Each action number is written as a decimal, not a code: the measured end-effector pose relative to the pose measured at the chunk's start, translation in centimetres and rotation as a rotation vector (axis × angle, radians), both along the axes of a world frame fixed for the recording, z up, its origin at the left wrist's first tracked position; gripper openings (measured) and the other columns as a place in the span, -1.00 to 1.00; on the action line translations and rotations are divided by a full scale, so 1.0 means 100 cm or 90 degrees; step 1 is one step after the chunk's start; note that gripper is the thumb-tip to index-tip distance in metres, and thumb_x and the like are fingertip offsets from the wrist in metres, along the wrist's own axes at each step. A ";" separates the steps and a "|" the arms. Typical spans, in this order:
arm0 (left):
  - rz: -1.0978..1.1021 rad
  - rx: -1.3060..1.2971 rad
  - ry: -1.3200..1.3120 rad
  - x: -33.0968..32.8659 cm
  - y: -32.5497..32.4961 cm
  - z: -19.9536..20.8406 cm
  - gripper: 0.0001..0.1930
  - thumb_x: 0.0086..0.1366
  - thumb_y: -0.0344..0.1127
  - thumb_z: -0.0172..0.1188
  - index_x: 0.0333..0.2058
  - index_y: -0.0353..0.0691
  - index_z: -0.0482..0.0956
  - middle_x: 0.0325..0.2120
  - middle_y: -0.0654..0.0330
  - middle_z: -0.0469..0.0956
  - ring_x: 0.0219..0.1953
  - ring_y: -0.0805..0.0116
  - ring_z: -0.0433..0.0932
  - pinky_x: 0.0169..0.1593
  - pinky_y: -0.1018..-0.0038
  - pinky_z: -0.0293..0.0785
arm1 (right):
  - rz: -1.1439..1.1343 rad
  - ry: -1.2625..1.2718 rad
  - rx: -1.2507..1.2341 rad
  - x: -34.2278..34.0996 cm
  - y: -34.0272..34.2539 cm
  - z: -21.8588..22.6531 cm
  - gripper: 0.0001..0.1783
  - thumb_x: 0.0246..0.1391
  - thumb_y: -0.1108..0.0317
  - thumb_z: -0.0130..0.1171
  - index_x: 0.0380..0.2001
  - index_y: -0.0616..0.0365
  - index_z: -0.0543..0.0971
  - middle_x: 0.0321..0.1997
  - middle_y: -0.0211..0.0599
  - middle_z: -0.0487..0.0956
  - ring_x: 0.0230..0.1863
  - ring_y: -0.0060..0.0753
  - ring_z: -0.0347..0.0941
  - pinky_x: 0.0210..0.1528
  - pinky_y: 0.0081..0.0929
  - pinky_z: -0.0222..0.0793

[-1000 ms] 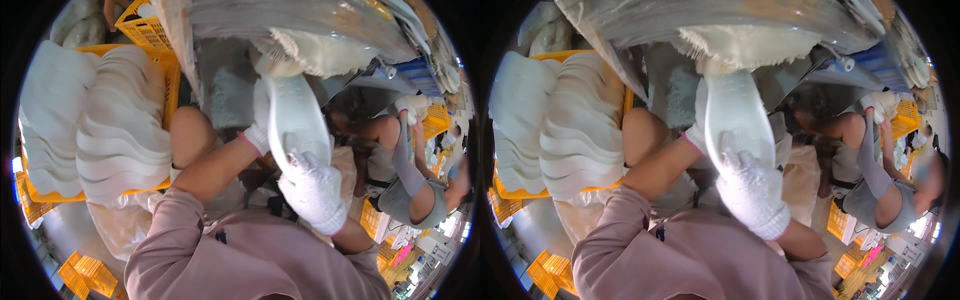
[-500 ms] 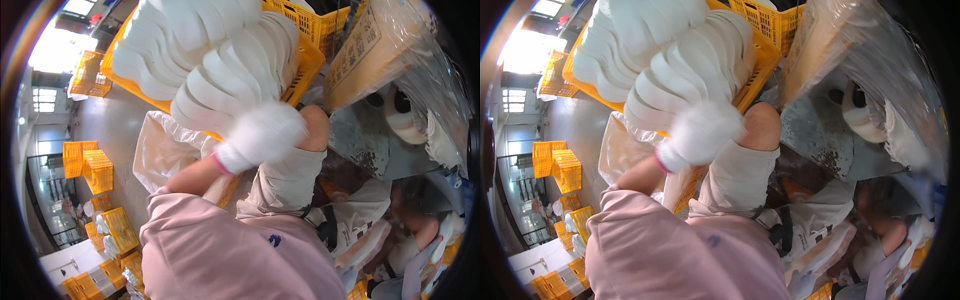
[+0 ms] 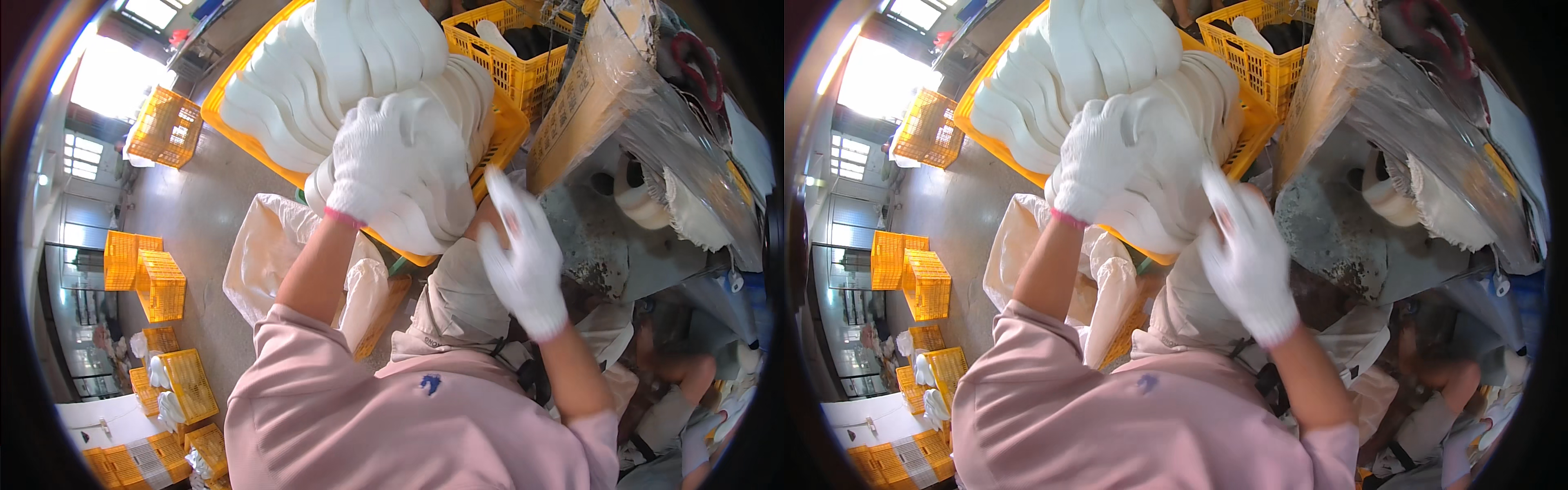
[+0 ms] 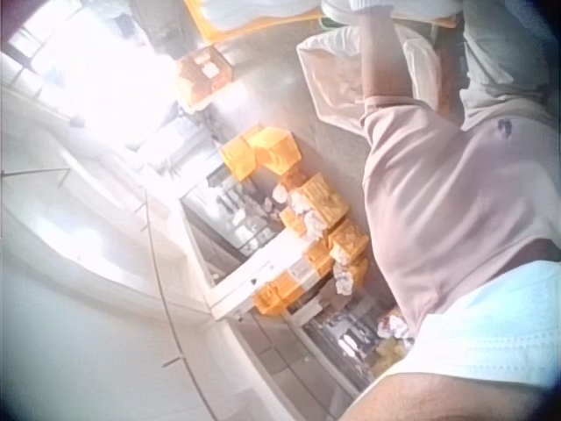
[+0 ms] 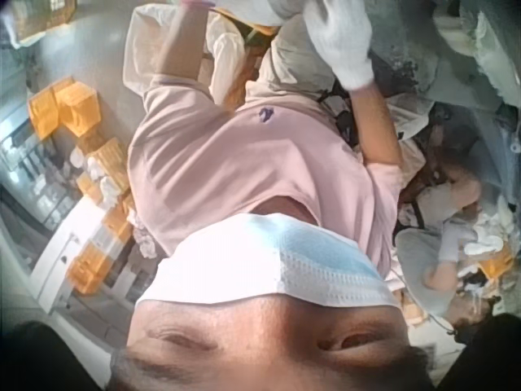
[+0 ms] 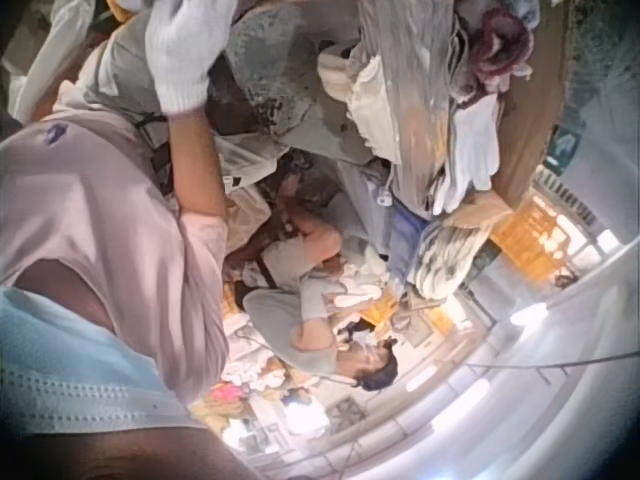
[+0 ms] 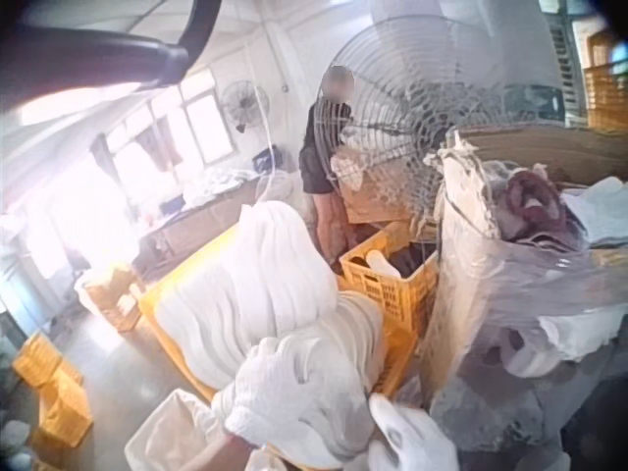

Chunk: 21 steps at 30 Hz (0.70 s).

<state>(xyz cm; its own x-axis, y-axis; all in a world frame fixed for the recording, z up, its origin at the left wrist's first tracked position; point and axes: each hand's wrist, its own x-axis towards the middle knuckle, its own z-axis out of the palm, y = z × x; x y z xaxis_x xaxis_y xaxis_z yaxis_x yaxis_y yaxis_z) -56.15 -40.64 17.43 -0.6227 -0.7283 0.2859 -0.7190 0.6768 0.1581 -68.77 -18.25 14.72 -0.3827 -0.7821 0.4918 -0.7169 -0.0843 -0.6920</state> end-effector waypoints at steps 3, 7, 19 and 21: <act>-0.158 -0.126 0.105 0.017 0.018 -0.003 -0.52 0.33 -0.09 0.27 0.16 -0.17 0.61 0.10 -0.05 0.61 0.14 -0.10 0.59 0.23 0.11 0.53 | 0.037 0.112 -0.125 -0.021 -0.118 0.006 -0.29 0.04 0.60 0.18 0.35 0.24 0.52 0.33 0.10 0.56 0.40 0.18 0.45 0.48 -0.14 0.36; -0.180 -0.148 0.107 0.031 0.000 -0.018 -0.60 0.35 -0.20 0.23 0.14 -0.09 0.64 0.05 0.04 0.64 0.13 -0.05 0.59 0.18 0.06 0.53 | 0.223 0.094 0.078 -0.043 -0.172 0.001 -0.64 0.21 0.50 0.13 0.07 0.11 0.64 0.08 0.06 0.60 0.15 0.19 0.53 0.21 -0.07 0.47; -0.223 0.173 0.487 0.020 0.019 -0.022 -0.59 0.42 -0.32 0.29 0.20 -0.26 0.61 -0.08 0.08 0.67 -0.06 0.09 0.65 0.14 0.24 0.54 | 0.131 -0.265 -0.301 -0.017 0.131 0.038 -0.67 0.35 0.32 0.22 0.06 0.30 0.59 0.17 0.04 0.63 0.22 0.05 0.61 0.36 0.10 0.46; -0.373 0.499 0.512 0.003 0.085 -0.016 -0.52 0.38 -0.33 0.35 0.24 -0.30 0.58 -0.11 0.12 0.67 -0.05 0.18 0.66 0.15 0.30 0.54 | -0.054 -0.544 -0.276 -0.022 0.160 0.021 -0.56 0.32 0.34 0.25 0.17 0.37 0.53 0.17 -0.03 0.61 0.21 -0.15 0.60 0.33 -0.26 0.52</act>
<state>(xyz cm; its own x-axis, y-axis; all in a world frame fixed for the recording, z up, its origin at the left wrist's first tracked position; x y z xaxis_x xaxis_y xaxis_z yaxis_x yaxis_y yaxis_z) -55.84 -32.16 15.83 -0.7597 -0.5476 0.3506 0.1415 0.3871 0.9111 -70.99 -2.28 16.83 -0.7927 -0.5509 0.2611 -0.0008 -0.4273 -0.9041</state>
